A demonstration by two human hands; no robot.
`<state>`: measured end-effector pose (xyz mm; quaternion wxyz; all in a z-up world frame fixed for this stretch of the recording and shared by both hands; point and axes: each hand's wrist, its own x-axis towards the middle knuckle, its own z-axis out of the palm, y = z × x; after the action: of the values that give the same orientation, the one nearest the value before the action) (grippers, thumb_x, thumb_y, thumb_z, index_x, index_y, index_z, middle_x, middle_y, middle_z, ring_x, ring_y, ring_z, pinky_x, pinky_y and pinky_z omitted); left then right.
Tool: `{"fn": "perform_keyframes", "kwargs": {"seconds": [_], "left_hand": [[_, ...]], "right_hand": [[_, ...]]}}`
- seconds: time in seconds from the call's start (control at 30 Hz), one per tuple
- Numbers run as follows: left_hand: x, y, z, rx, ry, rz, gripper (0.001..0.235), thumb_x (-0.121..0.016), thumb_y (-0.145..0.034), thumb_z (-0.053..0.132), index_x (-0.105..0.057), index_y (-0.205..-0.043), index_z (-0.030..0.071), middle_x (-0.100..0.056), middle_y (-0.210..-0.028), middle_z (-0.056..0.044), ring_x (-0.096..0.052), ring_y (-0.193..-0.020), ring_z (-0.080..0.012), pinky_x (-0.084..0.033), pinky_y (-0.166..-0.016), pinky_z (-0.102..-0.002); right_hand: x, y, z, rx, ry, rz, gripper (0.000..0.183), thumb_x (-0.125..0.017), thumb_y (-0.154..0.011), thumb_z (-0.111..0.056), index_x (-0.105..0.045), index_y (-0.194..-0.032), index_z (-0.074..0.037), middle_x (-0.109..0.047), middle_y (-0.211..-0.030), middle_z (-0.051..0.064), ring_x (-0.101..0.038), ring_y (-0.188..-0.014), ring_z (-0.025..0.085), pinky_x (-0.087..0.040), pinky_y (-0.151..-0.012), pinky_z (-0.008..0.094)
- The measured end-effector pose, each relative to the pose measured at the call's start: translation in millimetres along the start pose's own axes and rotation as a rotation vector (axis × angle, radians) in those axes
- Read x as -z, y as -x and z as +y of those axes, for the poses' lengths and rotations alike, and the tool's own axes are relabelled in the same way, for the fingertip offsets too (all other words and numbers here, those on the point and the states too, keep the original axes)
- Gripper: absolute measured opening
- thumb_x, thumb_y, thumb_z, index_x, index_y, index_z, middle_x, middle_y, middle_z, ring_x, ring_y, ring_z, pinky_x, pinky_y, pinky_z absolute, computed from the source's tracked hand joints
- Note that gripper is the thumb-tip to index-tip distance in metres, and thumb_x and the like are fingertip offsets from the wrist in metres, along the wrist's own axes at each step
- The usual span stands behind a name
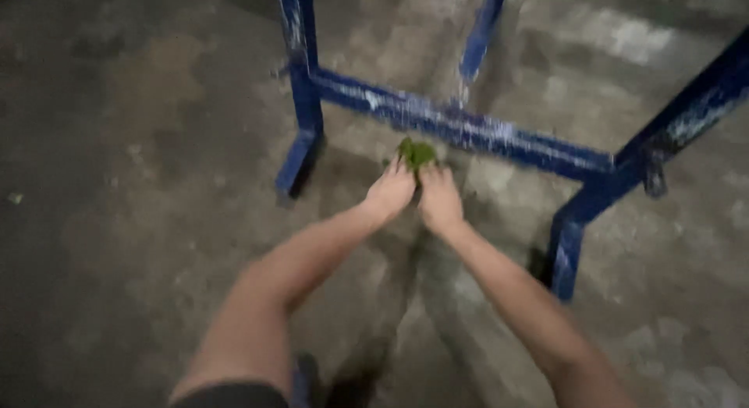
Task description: Cleaning the surfaces and frame of gym equipment using a cloth.
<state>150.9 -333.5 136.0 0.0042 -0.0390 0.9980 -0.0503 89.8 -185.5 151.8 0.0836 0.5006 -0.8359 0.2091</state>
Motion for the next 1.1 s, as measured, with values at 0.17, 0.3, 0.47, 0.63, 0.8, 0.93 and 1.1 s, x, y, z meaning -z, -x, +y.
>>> {"fn": "perform_keyframes", "kwargs": {"seconds": [0.17,0.3,0.47,0.63,0.8,0.93,1.1], "left_hand": [[-24.6,22.2,-59.8,0.031,-0.143,0.071,0.055,-0.05,-0.092,0.012,-0.053,-0.139,-0.016,-0.048,-0.148,-0.032,-0.036,-0.146,-0.0437,-0.026,-0.125,-0.048],[-62.6,27.6,-95.9,0.184,0.089,0.199,0.053,-0.048,-0.091,0.01,-0.05,-0.141,-0.01,-0.037,-0.158,-0.029,-0.032,-0.151,-0.0398,-0.029,-0.122,-0.042],[-64.1,67.9,-140.2,0.412,0.587,0.202,0.054,-0.04,-0.099,0.011,-0.043,-0.15,-0.005,-0.029,-0.165,-0.019,-0.031,-0.152,-0.0343,-0.032,-0.121,-0.041],[-125.7,92.7,-193.8,0.484,0.701,0.136,0.053,-0.035,-0.104,0.016,-0.04,-0.152,-0.003,-0.026,-0.166,-0.018,-0.028,-0.152,-0.0317,-0.03,-0.122,-0.042],[-113.0,119.9,-222.4,0.559,0.401,0.094,0.055,-0.037,-0.101,0.015,-0.042,-0.153,-0.003,-0.027,-0.17,-0.013,-0.018,-0.159,-0.0324,-0.029,-0.123,-0.044],[-122.1,129.6,-231.9,0.553,0.393,-0.038,0.052,-0.036,-0.101,0.015,-0.041,-0.15,-0.001,-0.024,-0.167,-0.01,-0.013,-0.157,-0.0342,-0.022,-0.124,-0.047],[-158.3,129.6,-228.8,0.56,0.502,-0.104,0.055,-0.036,-0.102,0.015,-0.037,-0.154,-0.002,-0.023,-0.168,-0.017,-0.015,-0.157,-0.0347,-0.023,-0.124,-0.048]], "right_hand": [[-21.9,-42.0,-48.6,-0.056,-0.029,-0.133,0.068,-0.06,-0.076,0.001,-0.05,-0.143,0.005,-0.051,-0.149,0.023,-0.048,-0.129,0.044,-0.041,-0.11,0.046],[-55.9,-61.7,-75.8,-0.06,0.028,-0.19,0.07,-0.059,-0.08,-0.001,-0.044,-0.148,0.007,-0.046,-0.152,0.026,-0.046,-0.135,0.044,-0.04,-0.112,0.046],[-120.0,-90.0,-100.6,-0.039,0.095,-0.259,0.069,-0.057,-0.084,-0.004,-0.042,-0.151,0.003,-0.043,-0.157,0.021,-0.043,-0.14,0.043,-0.04,-0.113,0.046],[-144.3,-119.3,-172.3,-0.075,0.05,-0.368,0.072,-0.057,-0.085,-0.004,-0.041,-0.155,-0.002,-0.04,-0.163,0.017,-0.043,-0.14,0.041,-0.04,-0.117,0.045],[-216.8,-128.2,-176.4,0.009,0.063,-0.339,0.073,-0.059,-0.084,-0.006,-0.04,-0.154,0.001,-0.039,-0.161,0.021,-0.04,-0.141,0.042,-0.037,-0.12,0.048],[-210.6,-151.3,-191.7,0.145,0.166,-0.448,0.076,-0.063,-0.079,-0.009,-0.041,-0.151,0.001,-0.039,-0.159,0.021,-0.036,-0.146,0.04,-0.034,-0.121,0.048],[-226.6,-164.4,-178.9,0.047,0.022,-0.736,0.069,-0.061,-0.081,-0.003,-0.049,-0.149,-0.008,-0.035,-0.163,0.014,-0.033,-0.144,0.04,-0.035,-0.117,0.043]]}}
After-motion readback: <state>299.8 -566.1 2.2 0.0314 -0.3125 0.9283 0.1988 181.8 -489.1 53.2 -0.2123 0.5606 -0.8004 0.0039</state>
